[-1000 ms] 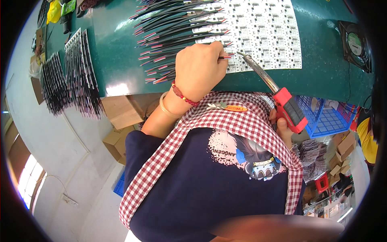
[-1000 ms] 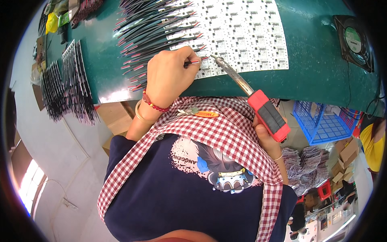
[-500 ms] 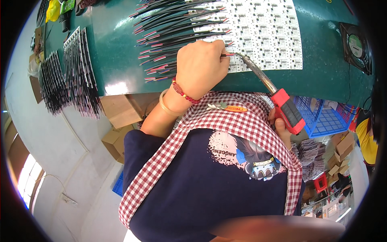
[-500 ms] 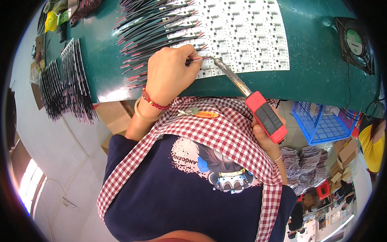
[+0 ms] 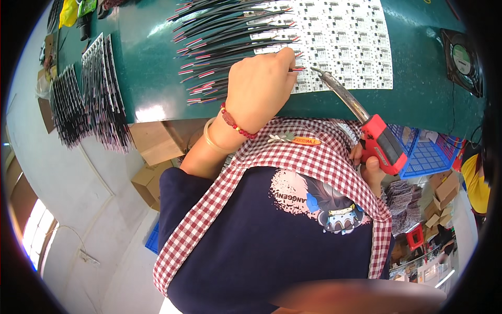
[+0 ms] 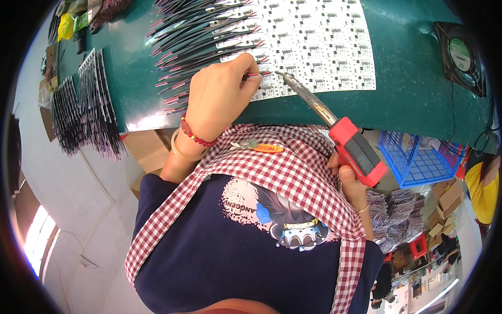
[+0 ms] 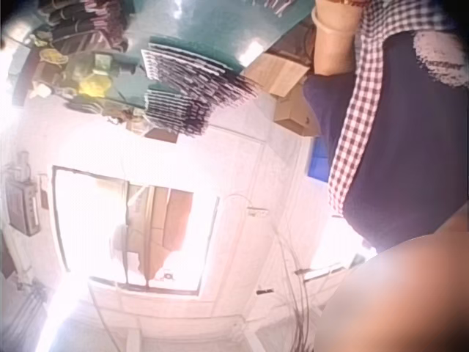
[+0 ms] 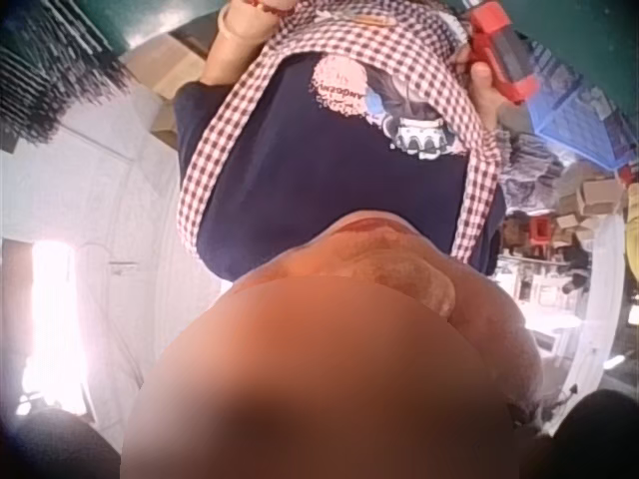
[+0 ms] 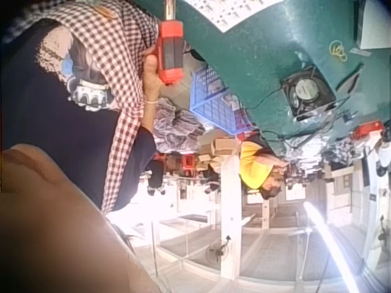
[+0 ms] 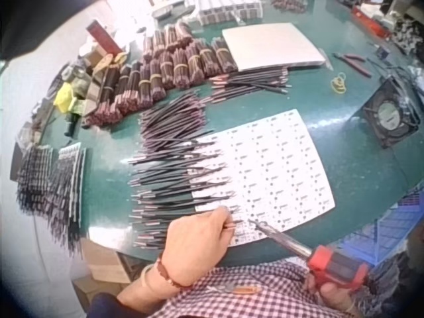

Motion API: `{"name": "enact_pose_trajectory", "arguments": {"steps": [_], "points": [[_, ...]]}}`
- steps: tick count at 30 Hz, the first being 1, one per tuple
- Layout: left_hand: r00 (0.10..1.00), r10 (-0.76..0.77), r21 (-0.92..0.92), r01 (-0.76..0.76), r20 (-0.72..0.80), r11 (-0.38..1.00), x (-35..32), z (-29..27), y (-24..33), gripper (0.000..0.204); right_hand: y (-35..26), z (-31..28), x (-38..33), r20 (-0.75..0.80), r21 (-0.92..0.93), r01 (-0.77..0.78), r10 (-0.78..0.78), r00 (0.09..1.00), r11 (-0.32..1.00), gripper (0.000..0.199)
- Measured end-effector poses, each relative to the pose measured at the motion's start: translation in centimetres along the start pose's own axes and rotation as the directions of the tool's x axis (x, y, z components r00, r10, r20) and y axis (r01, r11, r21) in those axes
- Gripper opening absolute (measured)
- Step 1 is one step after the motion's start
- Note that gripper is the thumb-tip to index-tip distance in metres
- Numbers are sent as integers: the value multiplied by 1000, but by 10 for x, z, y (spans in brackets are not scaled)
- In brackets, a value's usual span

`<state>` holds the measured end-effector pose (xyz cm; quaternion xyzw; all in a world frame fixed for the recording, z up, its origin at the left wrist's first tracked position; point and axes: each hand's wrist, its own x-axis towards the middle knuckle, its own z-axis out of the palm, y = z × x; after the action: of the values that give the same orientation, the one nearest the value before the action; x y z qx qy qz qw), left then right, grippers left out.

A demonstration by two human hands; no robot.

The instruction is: The person solders wires onto small printed circuit boards at an electronics assembly station. This is done using a soldering iron and solder wire, with wire strippers and pliers as supporting tools.

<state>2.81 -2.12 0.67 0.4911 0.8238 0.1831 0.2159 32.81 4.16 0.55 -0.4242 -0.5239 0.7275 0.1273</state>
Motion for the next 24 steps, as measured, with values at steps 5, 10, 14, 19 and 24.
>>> {"name": "enact_pose_trajectory", "arguments": {"steps": [5, 10, 14, 19, 24], "points": [[997, 81, -44, -81, -18, 996, 2, 2, -3, 8, 5, 6, -1, -57, -50, 34, -36, 998, 998, 75], [997, 82, -35, -82, -7, 996, 2, 1, -3, 8, 7, 3, 2, -17, -137, 34, -36, 999, 990, 64], [996, 89, -44, -88, 8, 995, 4, 0, -3, 8, 9, -3, 1, 6, -184, 66, -66, 998, 981, 46], [996, 84, -30, -84, 12, 996, 2, 1, -4, 9, 17, 0, -6, -37, -53, 95, -97, 995, 994, 51], [996, 90, -50, -90, 2, 995, 5, 1, -4, 9, 4, 4, -10, -105, 53, 5, 1, 994, 999, 52]]}}
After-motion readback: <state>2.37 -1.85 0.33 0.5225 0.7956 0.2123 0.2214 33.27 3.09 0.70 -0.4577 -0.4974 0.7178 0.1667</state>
